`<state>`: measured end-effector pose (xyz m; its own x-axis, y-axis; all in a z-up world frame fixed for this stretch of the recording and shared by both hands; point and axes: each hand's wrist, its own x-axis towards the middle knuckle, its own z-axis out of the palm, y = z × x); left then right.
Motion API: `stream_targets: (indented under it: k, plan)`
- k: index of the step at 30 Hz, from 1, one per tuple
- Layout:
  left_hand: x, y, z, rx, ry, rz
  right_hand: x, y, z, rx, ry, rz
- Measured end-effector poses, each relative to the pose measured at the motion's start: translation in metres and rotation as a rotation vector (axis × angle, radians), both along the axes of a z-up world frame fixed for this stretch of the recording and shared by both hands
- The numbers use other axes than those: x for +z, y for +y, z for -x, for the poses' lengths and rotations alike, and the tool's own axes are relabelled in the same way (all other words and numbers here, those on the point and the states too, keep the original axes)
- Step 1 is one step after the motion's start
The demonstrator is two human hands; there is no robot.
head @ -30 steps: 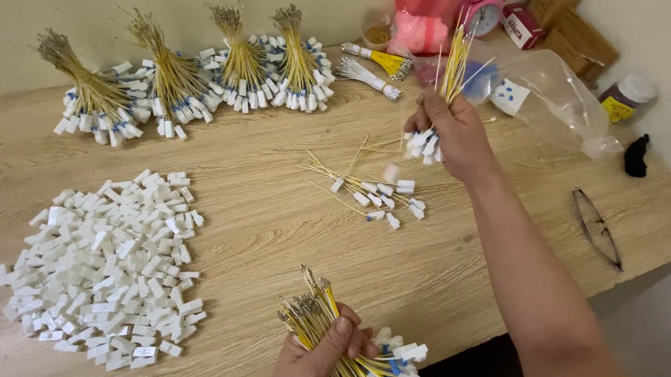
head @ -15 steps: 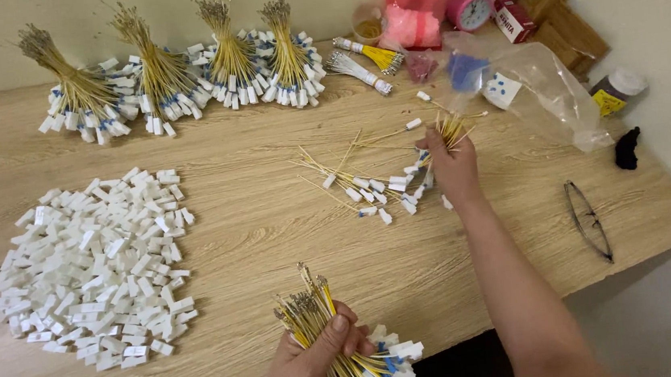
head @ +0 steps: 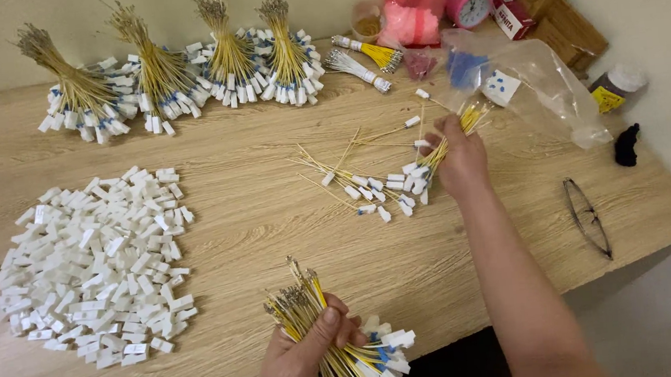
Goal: The person gathers bundles of yellow sticks with white tips from a wooden table, aligns them in their hands, and secures the bundle with a rubber band. The person then places the completed bundle on the table with other finished bundles.
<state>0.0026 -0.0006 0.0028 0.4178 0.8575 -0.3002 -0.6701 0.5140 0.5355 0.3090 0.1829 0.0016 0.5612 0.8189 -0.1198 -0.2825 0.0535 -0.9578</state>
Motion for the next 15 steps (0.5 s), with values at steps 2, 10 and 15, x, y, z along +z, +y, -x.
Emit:
stream_targets:
  k: [2,10,15]
  plan:
    - [0.0,-0.001,0.001,0.003,0.045,0.039,-0.005,0.005,-0.006,0.01,0.113,0.018]
    - [0.0,-0.004,-0.002,-0.017,0.124,0.051,0.005,0.005,-0.002,0.008,0.251,0.054]
    - [-0.001,-0.002,0.0,-0.021,0.117,0.02,-0.004,0.006,0.0,0.118,0.031,-0.109]
